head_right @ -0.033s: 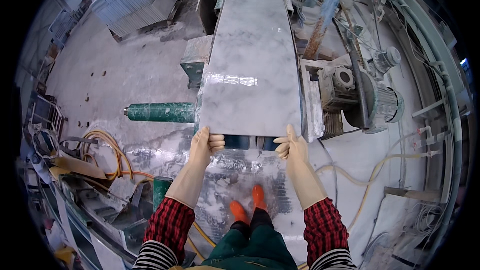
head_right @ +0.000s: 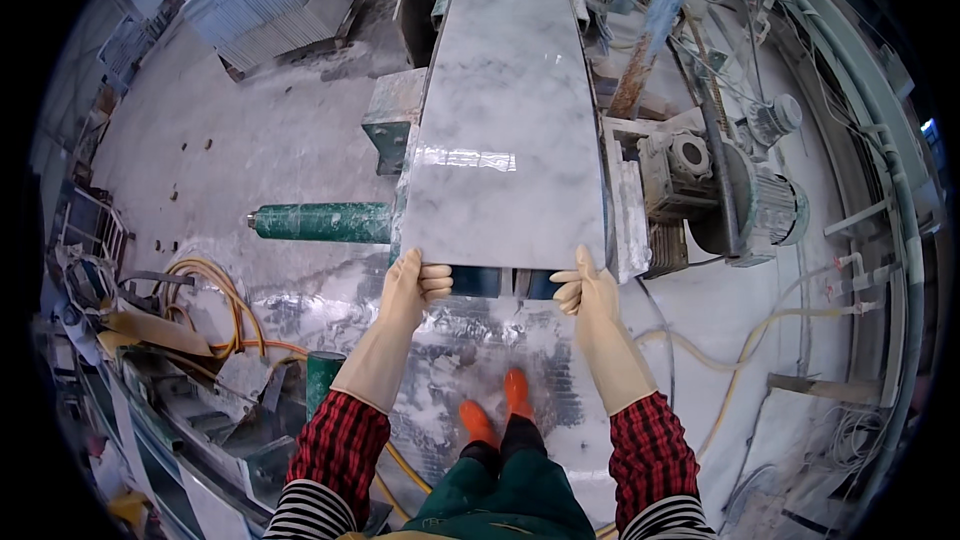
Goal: The person feeds large rectangular tiles onto a conveyor belt and guides them through a processing machine. They repeatedly pick up tiles, align them, and move them along the line while wearing gloves.
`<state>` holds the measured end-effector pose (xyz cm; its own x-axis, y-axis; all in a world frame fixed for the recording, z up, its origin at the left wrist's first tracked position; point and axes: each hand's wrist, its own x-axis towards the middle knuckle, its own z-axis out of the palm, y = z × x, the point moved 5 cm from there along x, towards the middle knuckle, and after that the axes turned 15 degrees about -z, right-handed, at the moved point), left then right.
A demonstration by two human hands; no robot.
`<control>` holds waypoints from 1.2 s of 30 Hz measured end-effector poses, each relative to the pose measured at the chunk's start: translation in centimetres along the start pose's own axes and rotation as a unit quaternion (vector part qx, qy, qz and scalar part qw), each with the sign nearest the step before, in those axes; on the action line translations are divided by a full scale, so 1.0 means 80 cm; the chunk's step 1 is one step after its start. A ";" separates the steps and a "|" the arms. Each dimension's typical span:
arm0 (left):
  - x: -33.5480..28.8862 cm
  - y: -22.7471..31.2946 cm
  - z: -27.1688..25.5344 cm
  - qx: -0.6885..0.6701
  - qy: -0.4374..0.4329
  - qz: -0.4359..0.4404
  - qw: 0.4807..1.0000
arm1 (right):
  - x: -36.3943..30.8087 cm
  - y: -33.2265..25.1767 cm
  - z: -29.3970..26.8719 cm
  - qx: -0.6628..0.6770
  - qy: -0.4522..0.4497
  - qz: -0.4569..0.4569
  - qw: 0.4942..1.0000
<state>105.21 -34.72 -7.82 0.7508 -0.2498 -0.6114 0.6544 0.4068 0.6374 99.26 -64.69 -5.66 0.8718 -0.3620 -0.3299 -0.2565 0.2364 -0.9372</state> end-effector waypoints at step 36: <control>-0.345 -0.119 -0.385 0.288 0.506 0.021 0.813 | 0.049 -0.096 0.251 -0.468 -0.065 -0.726 0.500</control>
<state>75.48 -4.60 -11.44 0.5062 0.7227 -0.4705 0.7821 -0.1548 0.6037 113.04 -49.84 2.51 0.4278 0.5366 0.7274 0.6564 -0.7377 0.1581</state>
